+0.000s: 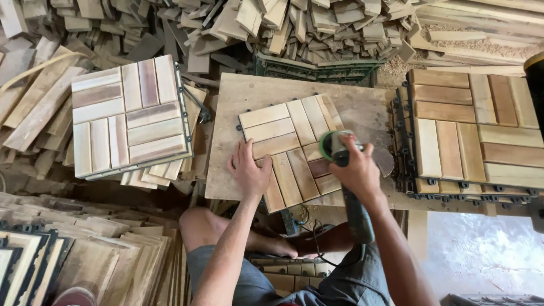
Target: Sanding the surface of decorative wooden tiles using a handheld orbital sander in a workshop.
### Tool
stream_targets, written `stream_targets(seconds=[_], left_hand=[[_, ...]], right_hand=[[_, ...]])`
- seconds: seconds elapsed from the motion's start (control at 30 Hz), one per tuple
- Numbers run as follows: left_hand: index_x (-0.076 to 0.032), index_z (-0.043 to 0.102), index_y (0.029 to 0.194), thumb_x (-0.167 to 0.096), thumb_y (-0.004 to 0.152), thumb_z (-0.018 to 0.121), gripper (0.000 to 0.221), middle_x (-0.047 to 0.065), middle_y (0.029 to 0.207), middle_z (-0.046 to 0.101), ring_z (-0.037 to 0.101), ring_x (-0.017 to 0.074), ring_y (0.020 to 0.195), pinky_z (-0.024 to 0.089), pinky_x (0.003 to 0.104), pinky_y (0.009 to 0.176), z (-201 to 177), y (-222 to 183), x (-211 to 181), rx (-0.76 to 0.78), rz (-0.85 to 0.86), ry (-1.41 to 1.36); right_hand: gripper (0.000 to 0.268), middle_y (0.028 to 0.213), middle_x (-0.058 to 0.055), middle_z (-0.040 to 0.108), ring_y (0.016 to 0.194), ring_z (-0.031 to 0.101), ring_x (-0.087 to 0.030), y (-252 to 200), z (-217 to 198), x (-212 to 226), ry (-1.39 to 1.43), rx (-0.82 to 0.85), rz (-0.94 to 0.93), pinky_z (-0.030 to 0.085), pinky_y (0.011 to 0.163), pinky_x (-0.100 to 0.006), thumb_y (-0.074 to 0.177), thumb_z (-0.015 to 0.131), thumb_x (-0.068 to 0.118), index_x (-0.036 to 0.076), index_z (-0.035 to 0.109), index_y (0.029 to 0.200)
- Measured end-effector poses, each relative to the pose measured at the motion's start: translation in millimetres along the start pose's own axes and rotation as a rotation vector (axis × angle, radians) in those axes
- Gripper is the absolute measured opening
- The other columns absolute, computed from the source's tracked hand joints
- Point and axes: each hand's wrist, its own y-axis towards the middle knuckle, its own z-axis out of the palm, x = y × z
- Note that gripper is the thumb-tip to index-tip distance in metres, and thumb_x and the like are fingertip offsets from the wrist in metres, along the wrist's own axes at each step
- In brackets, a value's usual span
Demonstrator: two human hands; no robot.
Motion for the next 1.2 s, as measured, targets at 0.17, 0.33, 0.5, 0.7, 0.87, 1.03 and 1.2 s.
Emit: stream_targets(seconds=[0.17, 0.33, 0.5, 0.7, 0.87, 1.03, 1.2], left_hand=[[-0.012, 0.045, 0.15, -0.039, 0.096, 0.06, 0.063, 0.024, 0.159, 0.039, 0.029, 0.0399, 0.151, 0.01, 0.059, 0.119, -9.1, -0.8, -8.9, 0.042, -0.025, -0.042], [-0.01, 0.043, 0.151, -0.037, 0.098, 0.058, 0.061, 0.026, 0.159, 0.037, 0.027, 0.0412, 0.152, 0.01, 0.06, 0.12, -22.3, -0.8, -20.8, 0.086, -0.049, -0.045], [-0.009, 0.042, 0.152, -0.036, 0.099, 0.057, 0.061, 0.026, 0.159, 0.036, 0.027, 0.0414, 0.152, 0.011, 0.06, 0.12, -22.8, 0.0, -20.4, 0.096, -0.038, -0.045], [-0.01, 0.043, 0.151, -0.037, 0.097, 0.059, 0.062, 0.025, 0.157, 0.04, 0.03, 0.0404, 0.151, 0.013, 0.06, 0.12, -12.6, 0.7, -10.5, 0.063, -0.027, -0.003], [-0.012, 0.044, 0.15, -0.04, 0.095, 0.061, 0.064, 0.023, 0.156, 0.042, 0.032, 0.0386, 0.15, 0.014, 0.059, 0.119, -0.4, 1.9, -0.6, 0.026, -0.012, 0.035], [-0.012, 0.044, 0.151, -0.04, 0.096, 0.058, 0.063, 0.024, 0.158, 0.039, 0.03, 0.0396, 0.151, 0.012, 0.059, 0.119, -11.0, -0.2, -9.8, 0.041, -0.02, -0.016], [-0.011, 0.044, 0.151, -0.039, 0.097, 0.059, 0.062, 0.026, 0.158, 0.038, 0.028, 0.0413, 0.152, 0.011, 0.06, 0.119, -13.2, -0.1, -12.5, 0.052, -0.022, -0.051]], right_hand=[[0.076, 0.131, -0.017, 0.047, 0.101, 0.068, -0.053, -15.1, 7.8, 32.6, 0.025, 0.025, -0.067, 0.057, 0.09, -0.059, 0.072, 0.079, 0.042, 0.043, 0.05, 0.143], [0.076, 0.131, -0.014, 0.047, 0.099, 0.07, -0.051, -16.3, 6.3, 48.5, 0.002, 0.029, -0.085, 0.057, 0.089, -0.058, 0.072, 0.078, 0.042, 0.046, 0.049, 0.142], [0.077, 0.132, -0.016, 0.046, 0.101, 0.068, -0.053, -3.2, 12.3, 24.9, -0.006, 0.024, -0.052, 0.057, 0.09, -0.06, 0.071, 0.078, 0.038, 0.045, 0.049, 0.142], [0.077, 0.132, -0.021, 0.046, 0.104, 0.066, -0.057, 4.2, -17.7, 11.7, 0.015, -0.02, 0.031, 0.054, 0.092, -0.063, 0.071, 0.076, 0.032, 0.038, 0.051, 0.144], [0.078, 0.132, -0.018, 0.046, 0.105, 0.067, -0.055, 6.6, -16.7, 6.3, 0.005, -0.019, 0.041, 0.055, 0.093, -0.06, 0.071, 0.075, 0.036, 0.042, 0.048, 0.144], [0.077, 0.13, -0.019, 0.047, 0.102, 0.068, -0.055, -0.1, 8.1, 11.4, 0.004, -0.002, -0.027, 0.056, 0.09, -0.061, 0.071, 0.076, 0.036, 0.04, 0.05, 0.144], [0.077, 0.13, -0.019, 0.047, 0.1, 0.068, -0.055, -4.3, 21.1, 33.1, 0.025, 0.013, -0.099, 0.057, 0.088, -0.061, 0.071, 0.075, 0.038, 0.041, 0.05, 0.143]])
